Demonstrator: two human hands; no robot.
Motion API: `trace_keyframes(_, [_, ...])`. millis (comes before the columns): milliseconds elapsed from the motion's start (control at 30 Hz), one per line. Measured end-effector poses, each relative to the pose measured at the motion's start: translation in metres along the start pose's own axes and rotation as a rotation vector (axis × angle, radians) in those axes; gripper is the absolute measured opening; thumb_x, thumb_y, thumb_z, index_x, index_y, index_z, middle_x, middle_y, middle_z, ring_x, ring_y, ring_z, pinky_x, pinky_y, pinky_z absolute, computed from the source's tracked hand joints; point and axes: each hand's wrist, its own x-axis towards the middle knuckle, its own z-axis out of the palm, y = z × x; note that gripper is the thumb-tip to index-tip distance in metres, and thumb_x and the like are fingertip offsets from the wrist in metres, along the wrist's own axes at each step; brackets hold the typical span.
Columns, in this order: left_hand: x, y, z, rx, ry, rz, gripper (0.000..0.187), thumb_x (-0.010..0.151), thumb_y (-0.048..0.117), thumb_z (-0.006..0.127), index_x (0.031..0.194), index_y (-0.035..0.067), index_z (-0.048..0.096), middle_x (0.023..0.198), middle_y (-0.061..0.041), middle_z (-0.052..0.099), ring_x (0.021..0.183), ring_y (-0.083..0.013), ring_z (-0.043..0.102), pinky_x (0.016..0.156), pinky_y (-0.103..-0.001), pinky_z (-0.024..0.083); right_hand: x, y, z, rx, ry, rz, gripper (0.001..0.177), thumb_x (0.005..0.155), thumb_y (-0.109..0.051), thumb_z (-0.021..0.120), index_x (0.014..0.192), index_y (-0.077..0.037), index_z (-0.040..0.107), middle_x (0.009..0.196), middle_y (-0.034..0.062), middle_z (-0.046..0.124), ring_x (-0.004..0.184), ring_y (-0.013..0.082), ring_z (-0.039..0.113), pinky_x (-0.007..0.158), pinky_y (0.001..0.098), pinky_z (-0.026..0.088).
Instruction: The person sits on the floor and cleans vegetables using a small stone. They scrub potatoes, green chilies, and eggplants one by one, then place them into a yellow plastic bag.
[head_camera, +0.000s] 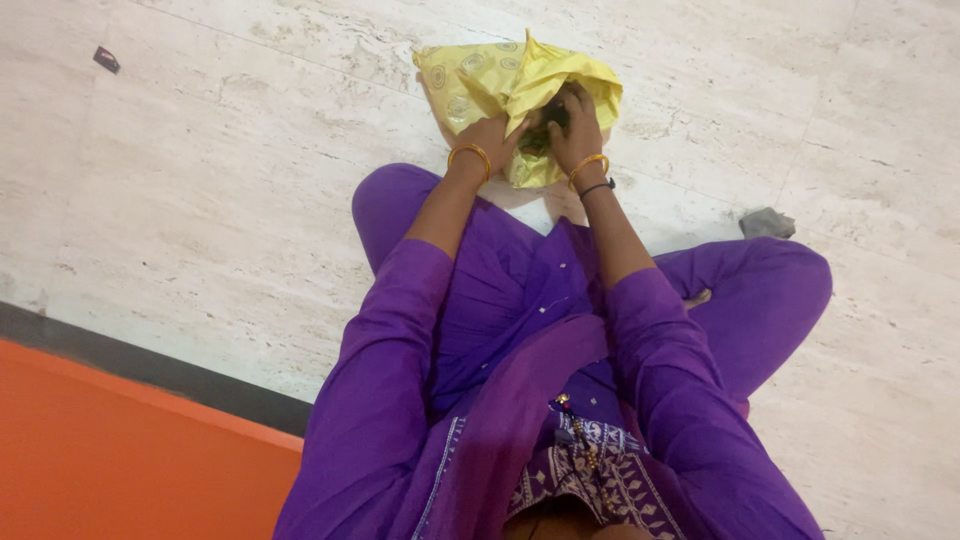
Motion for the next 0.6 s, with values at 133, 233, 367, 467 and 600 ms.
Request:
trace_keyframes(133, [0.001,-0.002,0.0,0.013,0.071,-0.014,0.065,0.104,0.059,0.038,0.106,0.0,0.065,0.093,-0.025,0.072,0.091,-0.0421,0.069,0.082,-0.052,0.055,-0.004,-0.045,-0.016,-0.039,-0.057,0.137,0.048,0.086,-0.001,0.07,0.132,-0.006,0.06,0.145,0.0221,0.047,0.128,0.0427,0.053,0.103,0.0444,0.049])
trace_keyframes(233, [0.002,-0.002,-0.003,0.003,0.096,-0.036,0.066,0.105,0.06,0.037,0.106,0.0,0.066,0.093,-0.026,0.071,0.09,-0.0426,0.069,0.082,-0.052,0.055,-0.001,-0.067,-0.023,-0.135,-0.048,-0.011,0.042,0.086,0.001,0.067,0.128,-0.007,0.065,0.139,0.0196,0.052,0.125,0.0413,0.054,0.104,0.0451,0.048])
trace_keyframes(367, [-0.001,-0.004,-0.005,-0.046,0.15,-0.109,0.06,0.106,0.057,0.044,0.103,0.002,0.068,0.094,-0.026,0.071,0.092,-0.043,0.069,0.084,-0.052,0.054,-0.001,-0.072,-0.021,-0.096,-0.09,-0.241,0.036,0.084,0.001,0.066,0.119,-0.008,0.068,0.132,0.0136,0.062,0.121,0.038,0.057,0.105,0.0448,0.048])
trace_keyframes(467, [-0.005,-0.005,-0.009,-0.019,0.315,-0.15,0.042,0.099,0.044,0.055,0.109,0.005,0.065,0.094,-0.022,0.073,0.09,-0.0421,0.07,0.08,-0.052,0.055,0.002,-0.072,-0.014,-0.115,-0.149,-0.167,0.024,0.084,-0.003,0.068,0.108,-0.009,0.067,0.126,0.0129,0.065,0.115,0.0375,0.058,0.099,0.0455,0.049])
trace_keyframes(600, [-0.014,-0.001,-0.015,-0.055,0.347,-0.225,0.039,0.098,0.032,0.059,0.126,0.005,0.056,0.093,-0.022,0.073,0.088,-0.0419,0.07,0.077,-0.053,0.055,0.014,-0.058,0.001,-0.212,-0.208,-0.101,0.023,0.084,-0.01,0.072,0.105,-0.003,0.068,0.115,0.0218,0.062,0.111,0.0411,0.057,0.097,0.0471,0.048])
